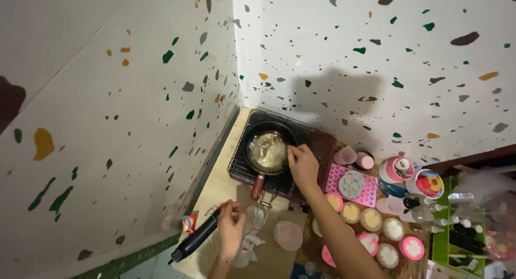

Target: The person melts white wax chunks in a small pan on a portable electric stove, stirring occasionally. They then handle small white wax pieces and place them into a pink silicone mold on the table. The person continues to stir the melting wax and prepare additional wax pieces for molding.

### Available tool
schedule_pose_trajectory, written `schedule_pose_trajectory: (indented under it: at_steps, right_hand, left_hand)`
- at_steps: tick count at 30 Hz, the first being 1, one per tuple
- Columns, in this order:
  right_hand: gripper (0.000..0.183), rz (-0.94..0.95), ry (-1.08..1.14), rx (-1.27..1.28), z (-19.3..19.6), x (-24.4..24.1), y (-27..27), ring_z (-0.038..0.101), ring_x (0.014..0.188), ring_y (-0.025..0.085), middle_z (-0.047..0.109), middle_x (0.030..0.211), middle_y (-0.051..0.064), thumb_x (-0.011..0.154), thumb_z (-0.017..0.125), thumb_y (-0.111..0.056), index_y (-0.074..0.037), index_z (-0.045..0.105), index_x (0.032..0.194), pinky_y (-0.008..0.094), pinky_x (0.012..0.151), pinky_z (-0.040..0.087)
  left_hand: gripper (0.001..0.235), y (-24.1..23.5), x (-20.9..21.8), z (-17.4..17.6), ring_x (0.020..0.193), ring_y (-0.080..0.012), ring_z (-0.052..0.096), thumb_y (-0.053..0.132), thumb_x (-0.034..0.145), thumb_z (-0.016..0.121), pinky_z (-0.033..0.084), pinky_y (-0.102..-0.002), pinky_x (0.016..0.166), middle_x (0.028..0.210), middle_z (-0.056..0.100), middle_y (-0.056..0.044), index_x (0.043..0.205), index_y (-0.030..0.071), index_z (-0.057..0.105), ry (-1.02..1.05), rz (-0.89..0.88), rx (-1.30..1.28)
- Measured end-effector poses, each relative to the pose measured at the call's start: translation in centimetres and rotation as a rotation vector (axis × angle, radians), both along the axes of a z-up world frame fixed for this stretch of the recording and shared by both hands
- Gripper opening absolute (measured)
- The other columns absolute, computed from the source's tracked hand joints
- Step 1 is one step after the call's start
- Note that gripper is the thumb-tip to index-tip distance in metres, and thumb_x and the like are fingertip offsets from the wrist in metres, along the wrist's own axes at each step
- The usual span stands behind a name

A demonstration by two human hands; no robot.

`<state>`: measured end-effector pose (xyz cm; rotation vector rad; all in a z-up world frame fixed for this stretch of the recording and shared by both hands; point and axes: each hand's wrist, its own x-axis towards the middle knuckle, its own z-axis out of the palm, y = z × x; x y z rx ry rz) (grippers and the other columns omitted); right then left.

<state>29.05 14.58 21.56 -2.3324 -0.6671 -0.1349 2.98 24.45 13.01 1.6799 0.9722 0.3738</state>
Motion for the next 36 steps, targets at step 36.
schedule_pose_trajectory:
  at_steps: [36]
  right_hand:
    - [0.017,-0.02,0.049,-0.03,-0.5,-0.5,-0.5,0.068,0.084,0.034,0.069,0.096,0.013,0.09,0.069,-0.021,-0.01,0.079,0.099,0.044,0.076,0.055]
  left_hand:
    - [0.027,1.2,1.7,-1.3,0.079,-0.0152,0.07,0.004,0.086,0.071,0.057,-0.03,0.071,0.099,0.07,-0.006,0.112,0.005,0.07,-0.002,-0.009,-0.061]
